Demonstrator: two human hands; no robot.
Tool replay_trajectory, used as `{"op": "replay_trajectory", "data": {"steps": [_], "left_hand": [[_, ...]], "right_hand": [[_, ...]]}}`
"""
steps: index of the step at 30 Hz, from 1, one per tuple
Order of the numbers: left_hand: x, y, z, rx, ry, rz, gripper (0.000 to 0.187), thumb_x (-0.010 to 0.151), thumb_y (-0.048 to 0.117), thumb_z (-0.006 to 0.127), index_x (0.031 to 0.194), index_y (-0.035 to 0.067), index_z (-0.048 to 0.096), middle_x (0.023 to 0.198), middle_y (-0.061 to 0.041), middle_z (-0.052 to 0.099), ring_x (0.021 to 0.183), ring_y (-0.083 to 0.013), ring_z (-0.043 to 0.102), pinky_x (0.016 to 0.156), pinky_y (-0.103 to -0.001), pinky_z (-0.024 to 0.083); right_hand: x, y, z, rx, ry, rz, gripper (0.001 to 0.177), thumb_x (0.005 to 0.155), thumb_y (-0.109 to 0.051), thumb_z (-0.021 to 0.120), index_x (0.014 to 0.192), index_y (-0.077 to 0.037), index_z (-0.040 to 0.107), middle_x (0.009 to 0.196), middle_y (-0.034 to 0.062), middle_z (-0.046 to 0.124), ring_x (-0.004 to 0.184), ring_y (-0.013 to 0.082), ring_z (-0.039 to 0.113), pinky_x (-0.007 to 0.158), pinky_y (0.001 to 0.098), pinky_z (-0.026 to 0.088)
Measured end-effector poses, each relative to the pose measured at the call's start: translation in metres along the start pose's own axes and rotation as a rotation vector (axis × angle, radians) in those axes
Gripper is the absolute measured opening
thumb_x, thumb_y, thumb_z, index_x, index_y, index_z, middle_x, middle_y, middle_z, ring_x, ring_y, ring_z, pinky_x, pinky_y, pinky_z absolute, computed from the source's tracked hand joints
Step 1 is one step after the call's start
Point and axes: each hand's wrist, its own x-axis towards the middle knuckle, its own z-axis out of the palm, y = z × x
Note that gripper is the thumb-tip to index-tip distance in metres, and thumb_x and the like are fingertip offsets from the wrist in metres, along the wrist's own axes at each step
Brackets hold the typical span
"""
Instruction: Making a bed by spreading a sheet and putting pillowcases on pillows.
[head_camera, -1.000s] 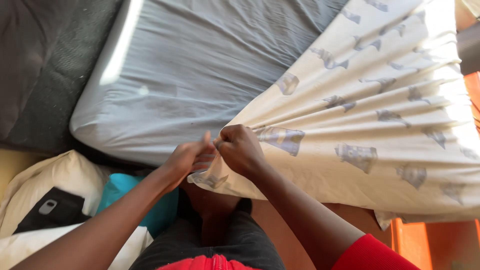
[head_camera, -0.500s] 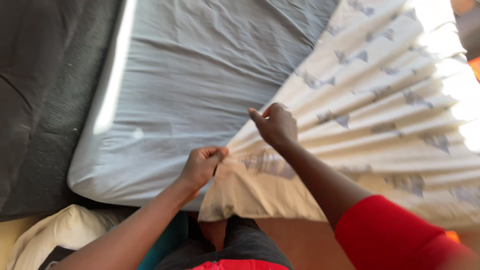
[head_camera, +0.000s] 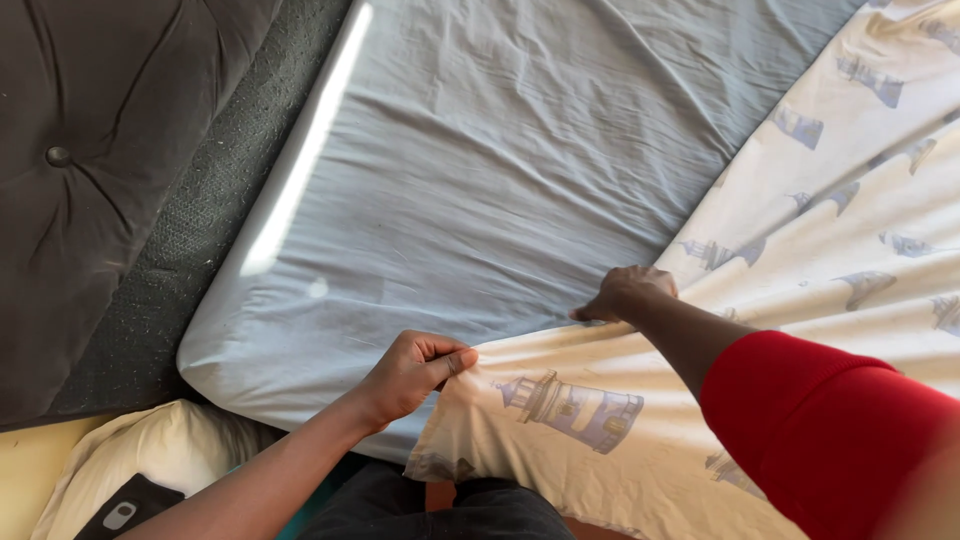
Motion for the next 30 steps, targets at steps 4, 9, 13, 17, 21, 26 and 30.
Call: {"op": "replay_trajectory", "data": {"steps": [4,9,13,17,21,26,30], "left_hand": [[0.005,-0.002,-0.011,-0.01,-0.07,0.003,0.031,0.096,0.026,0.067,0.107,-0.001,0.08,0.087,-0.001,0.079,0.076,-0.005,0.066,0.07,-0.024,0.056],[0.01,0.003,-0.021,0.007,-0.112,-0.036,0.03,0.096,0.026,0.067,0.107,0.002,0.081,0.079,0.002,0.075,0.065,-0.004,0.055,0.061,-0.024,0.048],[0.029,-0.002,-0.033,-0.042,-0.186,0.029,0.034,0.098,0.028,0.066,0.103,-0.002,0.081,0.078,0.0,0.075,0.067,-0.0044,0.06,0.065,-0.024,0.053],[0.032,0.01,-0.044,-0.015,-0.146,-0.033,0.036,0.097,0.03,0.066,0.109,0.0,0.081,0.083,-0.004,0.076,0.071,-0.0089,0.061,0.069,-0.028,0.053],[0.035,0.009,-0.073,-0.152,-0.069,-0.154,0.038,0.092,0.033,0.065,0.113,0.004,0.078,0.09,-0.006,0.082,0.082,-0.0157,0.075,0.082,-0.032,0.062],[0.017,-0.014,-0.149,-0.145,0.056,-0.069,0.046,0.095,0.039,0.064,0.11,-0.002,0.079,0.091,-0.011,0.08,0.083,-0.0183,0.074,0.086,-0.035,0.062],[-0.02,-0.045,-0.192,-0.185,0.327,-0.201,0.047,0.094,0.04,0.064,0.114,0.0,0.077,0.094,-0.011,0.078,0.085,-0.0183,0.074,0.084,-0.037,0.064]], "right_hand": [[0.054,0.013,0.045,-0.16,0.036,0.021,0.04,0.087,-0.034,0.079,0.121,-0.014,0.072,0.124,0.0117,0.071,0.112,0.0274,0.07,0.086,0.0491,0.063],[0.083,0.05,0.019,0.39,0.176,-0.03,0.024,0.077,-0.02,0.079,0.093,-0.003,0.083,0.084,0.015,0.076,0.079,0.0284,0.072,0.069,0.0413,0.051],[0.05,0.036,-0.055,1.27,0.304,0.111,0.024,0.093,-0.013,0.053,0.087,0.008,0.064,0.065,0.0163,0.059,0.055,0.0247,0.051,0.045,0.0407,0.038],[0.022,0.009,-0.086,1.515,0.556,-0.123,0.014,0.082,-0.001,0.049,0.076,0.002,0.062,0.064,0.0111,0.055,0.049,0.02,0.049,0.039,0.0355,0.038],[0.013,-0.024,-0.106,1.72,0.597,-0.3,0.009,0.083,-0.001,0.051,0.081,-0.002,0.06,0.066,0.005,0.049,0.05,0.0159,0.046,0.037,0.032,0.038],[-0.009,-0.121,-0.142,1.809,0.427,-0.515,0.012,0.084,0.0,0.045,0.085,-0.004,0.057,0.068,0.0063,0.053,0.047,0.0172,0.048,0.035,0.0342,0.043],[-0.026,-0.212,-0.141,1.786,0.24,-0.661,0.017,0.088,0.002,0.043,0.092,-0.004,0.059,0.071,0.0072,0.055,0.052,0.0161,0.05,0.042,0.0321,0.042]]}}
